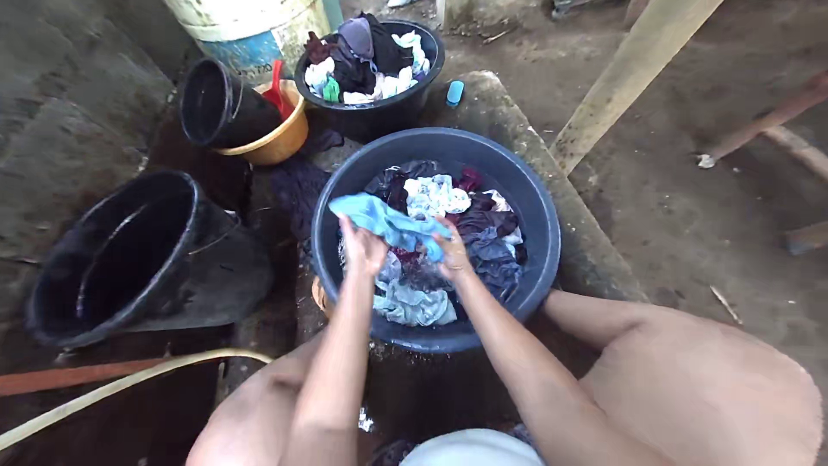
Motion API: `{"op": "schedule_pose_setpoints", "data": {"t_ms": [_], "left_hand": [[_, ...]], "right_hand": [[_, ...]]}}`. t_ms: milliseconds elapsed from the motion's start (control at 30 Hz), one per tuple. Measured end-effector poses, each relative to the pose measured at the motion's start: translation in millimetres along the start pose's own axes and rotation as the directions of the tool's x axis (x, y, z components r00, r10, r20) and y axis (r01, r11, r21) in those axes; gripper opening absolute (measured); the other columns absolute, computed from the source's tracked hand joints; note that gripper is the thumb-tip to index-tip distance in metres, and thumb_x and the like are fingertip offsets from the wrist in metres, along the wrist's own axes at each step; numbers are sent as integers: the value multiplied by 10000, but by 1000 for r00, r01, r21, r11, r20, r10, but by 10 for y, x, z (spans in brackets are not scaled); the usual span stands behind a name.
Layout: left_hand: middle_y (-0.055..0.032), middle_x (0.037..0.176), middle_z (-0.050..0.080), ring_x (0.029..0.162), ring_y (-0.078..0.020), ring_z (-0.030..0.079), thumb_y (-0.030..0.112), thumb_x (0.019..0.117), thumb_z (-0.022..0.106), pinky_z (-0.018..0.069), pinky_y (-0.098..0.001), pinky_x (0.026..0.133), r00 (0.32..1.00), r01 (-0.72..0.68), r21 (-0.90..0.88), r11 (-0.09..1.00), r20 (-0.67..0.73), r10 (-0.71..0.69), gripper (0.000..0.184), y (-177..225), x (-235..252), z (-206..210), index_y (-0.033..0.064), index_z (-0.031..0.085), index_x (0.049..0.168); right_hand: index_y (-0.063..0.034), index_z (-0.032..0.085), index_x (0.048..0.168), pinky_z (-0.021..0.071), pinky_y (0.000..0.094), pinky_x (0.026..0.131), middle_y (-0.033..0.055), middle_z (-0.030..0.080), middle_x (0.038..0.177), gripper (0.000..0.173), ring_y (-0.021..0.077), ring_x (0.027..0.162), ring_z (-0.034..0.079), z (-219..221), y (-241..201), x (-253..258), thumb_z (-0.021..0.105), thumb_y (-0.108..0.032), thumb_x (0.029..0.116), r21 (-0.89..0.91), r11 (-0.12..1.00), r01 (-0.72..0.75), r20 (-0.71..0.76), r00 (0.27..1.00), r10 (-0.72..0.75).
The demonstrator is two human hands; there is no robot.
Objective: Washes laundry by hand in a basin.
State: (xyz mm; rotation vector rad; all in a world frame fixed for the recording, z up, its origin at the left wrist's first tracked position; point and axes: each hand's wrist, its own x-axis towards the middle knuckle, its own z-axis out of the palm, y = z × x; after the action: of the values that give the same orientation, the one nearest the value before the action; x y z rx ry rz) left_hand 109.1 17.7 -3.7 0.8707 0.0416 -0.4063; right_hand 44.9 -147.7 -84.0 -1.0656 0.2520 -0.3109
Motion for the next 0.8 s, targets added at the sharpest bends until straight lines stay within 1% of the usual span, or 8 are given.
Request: {"op": "schedule_pose_setpoints", "data": {"t_ms": [67,167,200,267,400,533,667,800], "left_hand": [[-63,1166,675,1031,-171,659,633,1068,132,571,-393,851,980,138,86,987,-158,-124,695,-582,149,-180,139,510,1377],[-169,1217,586,1039,-125,579,208,1145,229,493,-268,925,952,145,222,964,-296,-75,430,-910,13,-184,-76,444,1387],[-201,1289,559,1095,-165,564,232,1146,199,481,-312,965,942,179,222,959,-318,-103,471,-930,-5,-138,-80,403,1435],[-153,1067,647,914,-205,638,338,1140,257,553,-396,790,901,277,249,928,-403,-160,464,-914,73,-44,1,536,1295],[-230,1247,624,1100,-291,631,423,1136,252,531,-491,937,912,356,542,761,-380,-156,578,-528,162,-505,-20,511,1402],[-298,1446,512,1322,-373,537,321,1124,391,443,-534,1104,893,435,777,455,-306,-331,535,-716,186,-1089,-47,389,1512],[-294,1513,462,1426,-393,450,338,1109,447,347,-542,1188,784,318,948,27,-247,-570,573,-1172,248,-1127,-42,375,1531],[-278,1511,486,1430,-409,451,430,1122,326,338,-598,1175,720,305,929,-210,-369,-588,599,-1398,214,-1173,-12,456,1505]], "right_hand": [[119,614,1206,572,373,920,206,664,1185,342,214,1039,668,419,-12,-113,703,-30,911,-329,936,124,78,992,-103],[58,737,1055,513,481,1027,232,700,1176,315,333,1148,668,725,-62,-223,704,-241,961,-780,567,265,296,954,-39],[54,734,1100,501,513,1046,240,693,1212,372,363,1177,660,685,-58,-160,656,-295,999,-846,481,229,271,962,19],[62,700,1168,483,559,1061,257,667,1262,437,401,1205,639,396,5,116,597,-343,1039,-901,431,49,95,992,85],[29,644,1278,426,633,1082,283,616,1333,450,458,1291,561,-346,-16,445,543,-357,1070,-947,261,-190,-138,969,204],[-87,706,1279,215,761,1140,263,520,1473,370,517,1451,336,-464,235,77,680,-90,911,-998,0,-62,-60,960,275],[-187,415,1586,62,768,1186,199,175,1705,750,473,1567,95,-383,799,-190,727,-183,904,-994,-75,82,29,843,537],[-233,124,1673,17,704,1225,155,-60,1733,919,418,1585,-83,-568,931,-230,680,-423,967,-994,-74,76,-1,693,721]]}}
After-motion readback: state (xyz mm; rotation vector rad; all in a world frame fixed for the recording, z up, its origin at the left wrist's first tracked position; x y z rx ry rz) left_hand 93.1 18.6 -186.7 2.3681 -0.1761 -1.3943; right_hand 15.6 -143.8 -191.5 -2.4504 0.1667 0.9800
